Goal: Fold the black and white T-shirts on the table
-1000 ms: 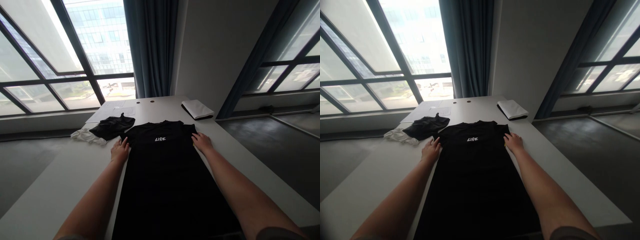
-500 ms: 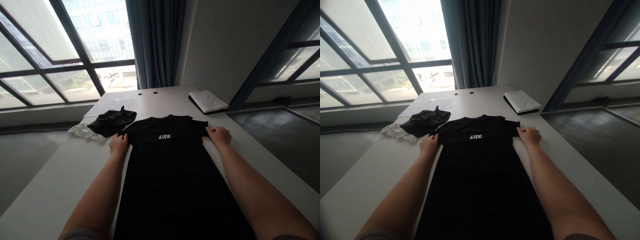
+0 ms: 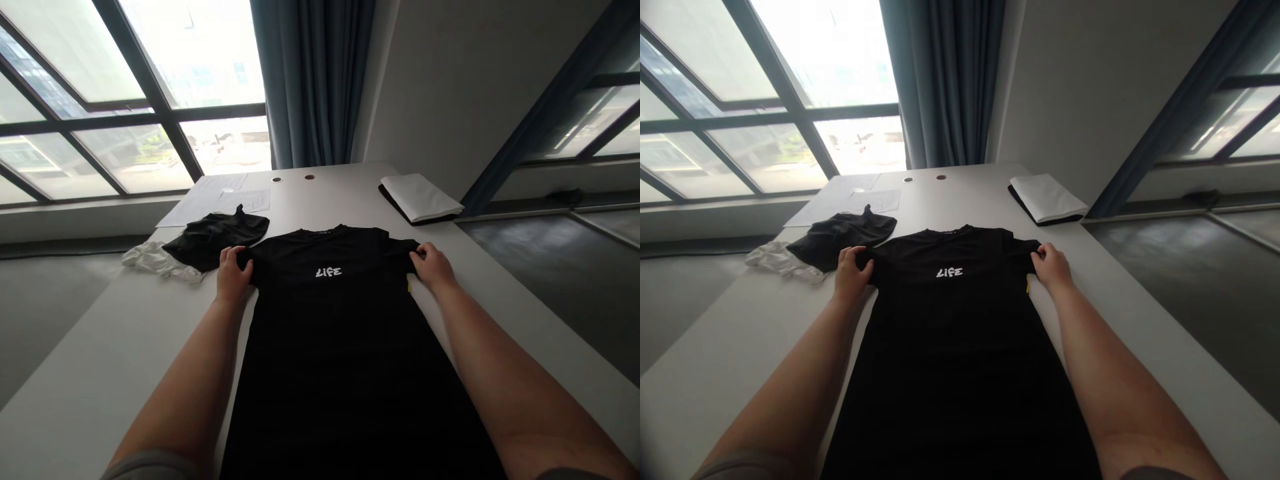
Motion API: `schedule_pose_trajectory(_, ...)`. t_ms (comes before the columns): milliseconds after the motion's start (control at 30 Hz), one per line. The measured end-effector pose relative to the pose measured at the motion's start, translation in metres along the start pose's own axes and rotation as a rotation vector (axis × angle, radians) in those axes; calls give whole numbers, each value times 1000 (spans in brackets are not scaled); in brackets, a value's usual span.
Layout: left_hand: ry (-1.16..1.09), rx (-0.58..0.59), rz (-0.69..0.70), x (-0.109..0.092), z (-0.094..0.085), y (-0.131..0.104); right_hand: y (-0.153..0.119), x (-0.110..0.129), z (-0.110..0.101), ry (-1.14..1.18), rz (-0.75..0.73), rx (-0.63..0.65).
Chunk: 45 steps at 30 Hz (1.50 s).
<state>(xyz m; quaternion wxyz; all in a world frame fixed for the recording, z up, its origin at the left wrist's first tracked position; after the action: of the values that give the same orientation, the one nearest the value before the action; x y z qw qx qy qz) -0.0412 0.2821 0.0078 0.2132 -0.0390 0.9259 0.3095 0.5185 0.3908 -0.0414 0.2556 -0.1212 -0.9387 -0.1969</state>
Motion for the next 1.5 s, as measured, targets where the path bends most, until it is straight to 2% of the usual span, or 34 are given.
schedule_pose_trajectory(67, 46, 37, 38, -11, -4, 2, 0, 2, 1, 16, -23, -29)
schedule_pose_trajectory(133, 87, 120, 140, -26, -7, 0, 0, 3, 1, 31, -30, -38)
schedule_pose_trajectory(300, 103, 459, 526, -72, -9, -14, -1, 4, 1, 29, -12, -4)
schedule_pose_trajectory(400, 105, 547, 580, -87, -5, -20, 0, 3, 1, 36, -42, -2)
schedule_pose_trajectory(500, 174, 537, 517, -87, 3, -21, 0, 3, 3, 1, -70, -18)
schedule_pose_trajectory(633, 299, 688, 393, -73, 23, -25, -4, 7, 6, -160, -89, 4)
schedule_pose_trajectory(700, 332, 727, 340, -66, 33, -27, -6, 10, 6, -204, -88, 12)
schedule_pose_trajectory(833, 371, 700, 244, -63, 53, -23, -8, 15, 3, -156, -121, 23)
schedule_pose_trajectory(1000, 302, 714, 188, -76, 81, 8, -9, 21, -4, 34, -188, 29)
schedule_pose_trajectory(1133, 274, 762, 39, -78, 103, 46, -12, 26, -11, 146, -184, 30)
schedule_pose_trajectory(1267, 333, 712, -61, -73, 120, 66, -14, 29, -15, 213, -202, 33)
schedule_pose_trajectory(1367, 354, 645, -91, -70, 125, 68, -13, 29, -17, 246, -210, -2)
schedule_pose_trajectory(1500, 361, 562, -113, -65, 124, 65, -10, 27, -18, 269, -219, -35)
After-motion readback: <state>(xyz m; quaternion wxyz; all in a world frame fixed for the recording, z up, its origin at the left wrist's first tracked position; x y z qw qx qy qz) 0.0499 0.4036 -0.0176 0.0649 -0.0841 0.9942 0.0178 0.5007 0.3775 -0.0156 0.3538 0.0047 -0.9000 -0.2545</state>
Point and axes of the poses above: each hand's wrist, its own y-axis towards the middle knuckle, its own z-axis out of the palm, x = y × z, the point moved 2 cm from there along y, towards the middle knuckle, and after that the axes turned 8 degrees about z, right-handed, at the moved point
